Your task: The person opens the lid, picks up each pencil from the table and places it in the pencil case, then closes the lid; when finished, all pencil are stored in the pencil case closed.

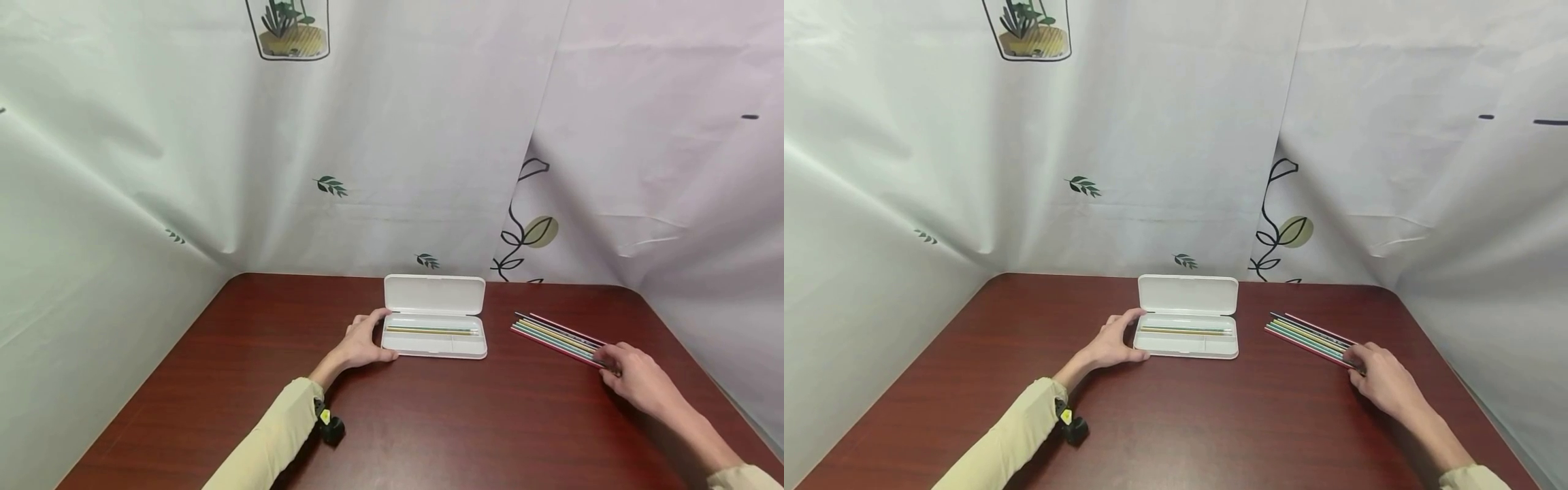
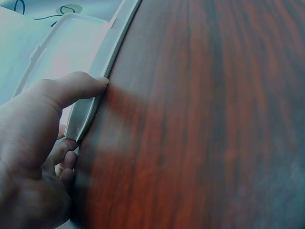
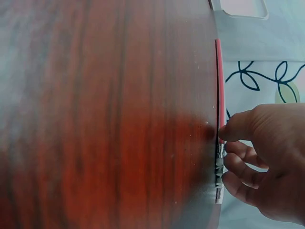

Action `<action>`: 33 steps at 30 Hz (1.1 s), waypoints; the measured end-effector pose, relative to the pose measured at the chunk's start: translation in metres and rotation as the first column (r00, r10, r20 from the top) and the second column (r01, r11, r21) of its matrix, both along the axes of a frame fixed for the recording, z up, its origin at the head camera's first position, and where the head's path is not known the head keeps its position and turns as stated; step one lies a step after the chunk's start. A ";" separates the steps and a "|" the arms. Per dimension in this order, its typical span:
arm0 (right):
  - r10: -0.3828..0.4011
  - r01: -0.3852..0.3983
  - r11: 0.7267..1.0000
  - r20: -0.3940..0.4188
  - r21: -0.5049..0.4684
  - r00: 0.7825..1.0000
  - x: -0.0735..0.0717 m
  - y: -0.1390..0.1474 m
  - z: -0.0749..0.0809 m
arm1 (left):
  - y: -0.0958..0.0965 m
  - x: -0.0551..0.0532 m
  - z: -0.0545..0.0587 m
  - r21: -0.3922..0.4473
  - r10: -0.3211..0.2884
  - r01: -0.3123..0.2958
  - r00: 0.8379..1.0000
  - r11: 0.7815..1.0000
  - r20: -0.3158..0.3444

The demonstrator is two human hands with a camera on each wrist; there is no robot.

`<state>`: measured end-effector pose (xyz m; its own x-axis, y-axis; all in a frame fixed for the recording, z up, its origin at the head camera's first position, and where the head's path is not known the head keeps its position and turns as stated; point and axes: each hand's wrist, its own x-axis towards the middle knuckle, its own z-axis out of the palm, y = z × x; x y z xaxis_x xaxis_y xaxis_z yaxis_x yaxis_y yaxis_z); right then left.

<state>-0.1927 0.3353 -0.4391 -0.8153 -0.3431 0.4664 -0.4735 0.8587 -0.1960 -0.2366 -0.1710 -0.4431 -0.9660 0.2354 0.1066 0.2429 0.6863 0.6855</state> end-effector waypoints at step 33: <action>-0.008 0.000 0.998 0.111 0.068 0.994 -0.003 -0.002 0.005 | 0.000 0.002 0.000 0.005 -0.005 0.005 1.000 1.000 -0.009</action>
<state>-0.1961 0.3330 -0.4342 -0.8622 -0.3678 0.3484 -0.4487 0.8737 -0.1881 -0.2351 -0.1711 -0.4428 -0.9639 0.2396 0.1164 0.2524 0.6817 0.6867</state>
